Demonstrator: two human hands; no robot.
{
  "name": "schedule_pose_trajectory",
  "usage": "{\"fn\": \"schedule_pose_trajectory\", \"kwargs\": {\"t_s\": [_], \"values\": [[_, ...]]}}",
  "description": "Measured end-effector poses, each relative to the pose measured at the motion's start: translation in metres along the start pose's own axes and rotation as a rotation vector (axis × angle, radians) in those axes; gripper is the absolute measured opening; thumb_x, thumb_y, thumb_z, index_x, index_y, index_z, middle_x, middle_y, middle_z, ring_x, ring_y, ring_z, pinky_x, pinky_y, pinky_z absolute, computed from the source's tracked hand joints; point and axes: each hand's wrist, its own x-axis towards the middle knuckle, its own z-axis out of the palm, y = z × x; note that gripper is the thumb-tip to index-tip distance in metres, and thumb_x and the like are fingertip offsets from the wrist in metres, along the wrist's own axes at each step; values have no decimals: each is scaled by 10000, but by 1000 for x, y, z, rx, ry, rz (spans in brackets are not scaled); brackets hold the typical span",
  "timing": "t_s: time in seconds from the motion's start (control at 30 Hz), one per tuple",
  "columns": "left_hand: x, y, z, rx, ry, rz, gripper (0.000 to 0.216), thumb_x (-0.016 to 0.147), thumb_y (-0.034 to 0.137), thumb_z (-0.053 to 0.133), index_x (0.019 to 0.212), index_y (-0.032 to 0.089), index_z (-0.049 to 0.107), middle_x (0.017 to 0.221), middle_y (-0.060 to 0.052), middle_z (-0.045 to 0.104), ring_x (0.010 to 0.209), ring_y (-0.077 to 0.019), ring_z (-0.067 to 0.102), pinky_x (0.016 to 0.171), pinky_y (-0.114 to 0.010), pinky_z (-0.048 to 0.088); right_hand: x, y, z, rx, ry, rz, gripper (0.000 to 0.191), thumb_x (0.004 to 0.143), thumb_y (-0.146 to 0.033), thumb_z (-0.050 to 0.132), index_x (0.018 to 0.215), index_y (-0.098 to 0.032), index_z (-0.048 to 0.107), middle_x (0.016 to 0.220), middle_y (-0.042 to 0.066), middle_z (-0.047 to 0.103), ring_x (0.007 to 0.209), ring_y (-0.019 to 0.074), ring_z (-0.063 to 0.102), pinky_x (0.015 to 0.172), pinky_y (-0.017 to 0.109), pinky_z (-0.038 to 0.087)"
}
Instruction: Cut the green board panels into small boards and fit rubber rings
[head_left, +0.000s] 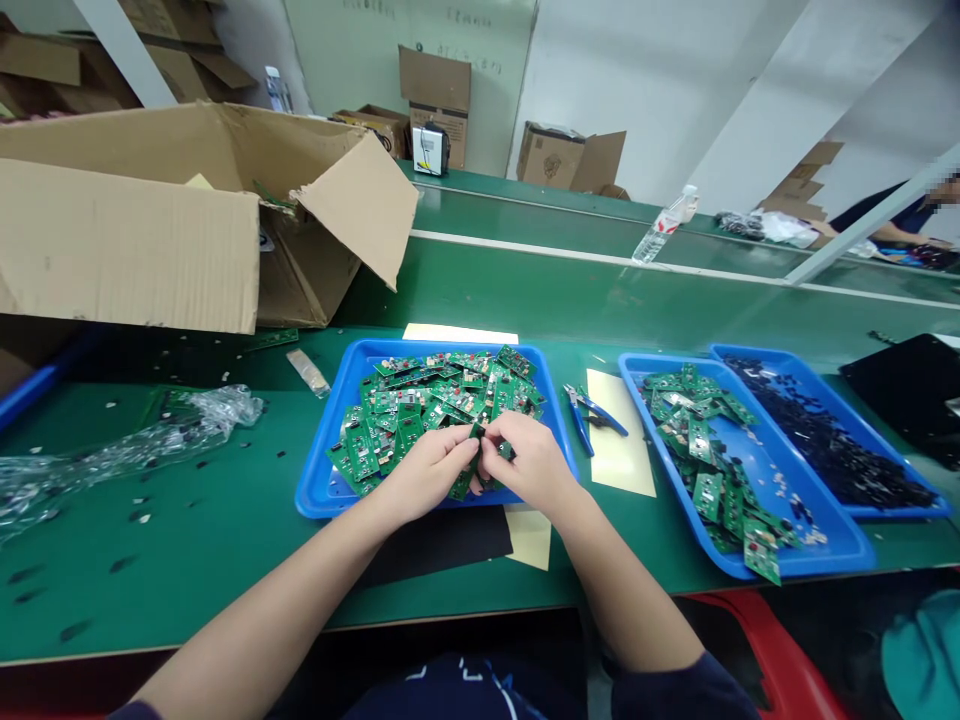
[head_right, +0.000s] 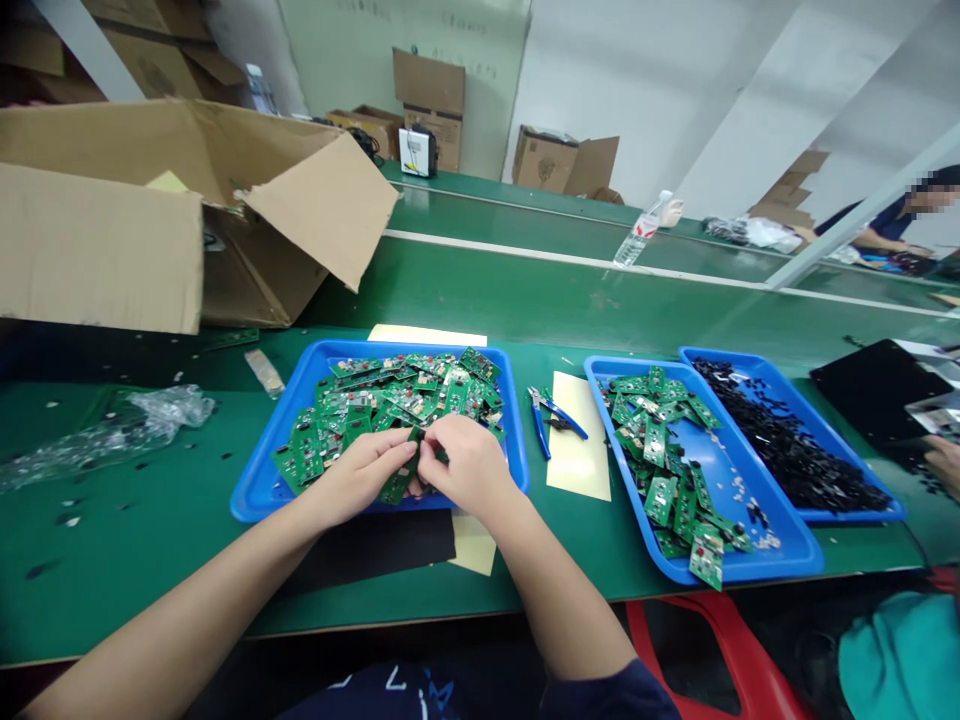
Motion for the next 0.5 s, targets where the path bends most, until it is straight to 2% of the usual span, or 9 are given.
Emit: {"fn": "schedule_pose_trajectory", "kwargs": {"t_s": [0.17,0.3,0.4,0.5], "values": [[-1,-1,2,130,61,63,308,852,269,389,588,176,516,567,13,601,588,-135,583,627,-242,444,-1,-1,2,-36,31,-12,173,797,-194,439,625,-216,444,600,15,536,584,147,506,565,263,407],[-2,-2,5,150,125,35,346,874,303,366,566,182,468,501,41,517,425,-102,510,520,-234,418,-2,-2,1,-26,39,77,157,795,-215,460,639,-216,443,608,10,543,579,144,521,568,270,416],[-2,-1,5,105,144,30,361,888,328,358,571,182,451,499,47,493,381,-88,488,481,-228,416,-3,-2,-2,101,66,220,94,785,-275,529,760,-214,463,624,-14,541,565,137,546,560,266,447],[-2,0,3,39,155,58,370,897,359,359,594,176,465,525,37,522,392,-91,519,492,-229,439,-4,0,-5,229,102,254,231,777,-316,577,957,-213,476,684,-13,573,623,148,588,611,283,496]]}}
